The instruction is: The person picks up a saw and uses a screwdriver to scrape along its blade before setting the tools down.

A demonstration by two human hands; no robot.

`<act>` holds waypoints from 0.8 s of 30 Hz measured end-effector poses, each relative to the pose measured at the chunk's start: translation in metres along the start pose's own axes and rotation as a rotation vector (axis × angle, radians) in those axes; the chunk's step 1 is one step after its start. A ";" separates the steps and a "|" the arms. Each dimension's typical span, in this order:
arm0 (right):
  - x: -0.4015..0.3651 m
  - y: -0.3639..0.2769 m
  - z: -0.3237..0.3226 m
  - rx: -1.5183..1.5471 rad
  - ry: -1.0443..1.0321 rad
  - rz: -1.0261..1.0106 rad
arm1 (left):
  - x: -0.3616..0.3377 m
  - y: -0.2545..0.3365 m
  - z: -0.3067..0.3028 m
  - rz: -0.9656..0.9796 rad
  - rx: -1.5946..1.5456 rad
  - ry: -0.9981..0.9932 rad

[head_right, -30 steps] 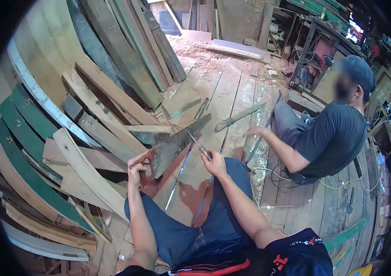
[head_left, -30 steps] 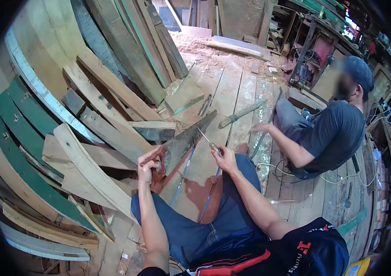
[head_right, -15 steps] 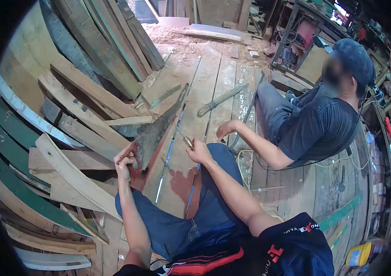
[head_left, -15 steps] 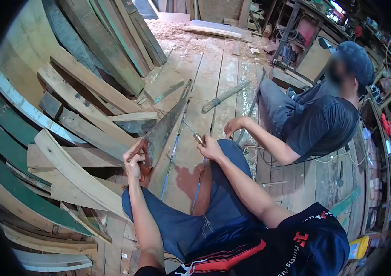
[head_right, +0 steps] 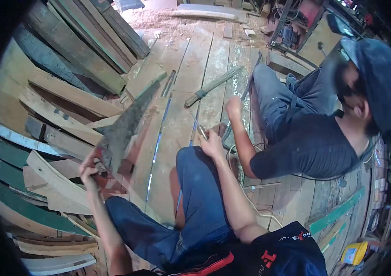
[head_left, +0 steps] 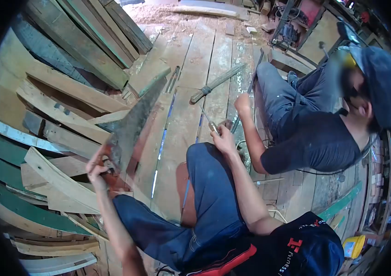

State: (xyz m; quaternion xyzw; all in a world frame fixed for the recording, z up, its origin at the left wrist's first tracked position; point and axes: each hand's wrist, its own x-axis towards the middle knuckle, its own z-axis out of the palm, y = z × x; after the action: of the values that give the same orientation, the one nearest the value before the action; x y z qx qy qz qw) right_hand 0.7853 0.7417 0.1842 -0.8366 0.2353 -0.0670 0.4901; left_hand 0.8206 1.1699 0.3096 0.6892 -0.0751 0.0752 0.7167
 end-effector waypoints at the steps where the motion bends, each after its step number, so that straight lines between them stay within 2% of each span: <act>1: 0.011 0.029 0.000 -0.052 -0.038 0.010 | 0.010 0.016 0.002 -0.008 0.071 -0.034; 4: 0.027 0.082 0.001 -0.164 -0.142 0.061 | 0.046 0.055 0.000 -0.115 0.237 -0.119; 6: 0.031 0.130 0.017 -0.179 -0.162 0.061 | 0.055 0.088 0.032 -0.206 0.167 -0.105; 8: 0.028 0.138 0.022 -0.263 -0.198 0.113 | 0.063 0.102 0.043 -0.173 0.174 -0.049; 13: 0.031 0.163 0.041 -0.233 -0.147 0.083 | 0.082 0.128 0.026 -0.106 0.541 -0.042; 14: 0.033 0.166 0.042 -0.212 -0.122 0.070 | 0.084 0.127 0.028 -0.076 0.550 -0.025; 15: 0.035 0.166 0.043 -0.165 -0.056 0.036 | 0.088 0.128 0.035 -0.128 0.523 -0.056; 16: 0.037 0.167 0.042 -0.146 -0.061 0.068 | 0.095 0.126 0.035 -0.201 0.457 -0.095; 17: 0.041 0.168 0.041 -0.125 -0.058 0.100 | 0.101 0.118 0.045 -0.166 0.477 -0.073; 18: 0.047 0.171 0.041 -0.105 -0.049 0.136 | 0.110 0.106 0.057 -0.129 0.493 -0.056; 20: 0.057 0.185 0.045 -0.138 -0.048 0.167 | 0.131 0.084 0.069 -0.219 0.427 -0.068; 22: 0.059 0.190 0.046 -0.149 -0.017 0.208 | 0.152 0.060 0.085 -0.223 0.467 -0.083; 23: 0.061 0.189 0.044 -0.135 -0.029 0.258 | 0.161 0.040 0.094 -0.148 0.483 0.015; 24: 0.065 0.183 0.041 -0.106 -0.025 0.284 | 0.168 0.028 0.101 -0.145 0.480 0.010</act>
State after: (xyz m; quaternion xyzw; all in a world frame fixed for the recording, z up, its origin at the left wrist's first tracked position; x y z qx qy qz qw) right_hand 0.7962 0.6691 -0.0005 -0.8203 0.3485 0.0260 0.4528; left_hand 0.9783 1.0711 0.3763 0.8429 -0.0020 0.0427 0.5364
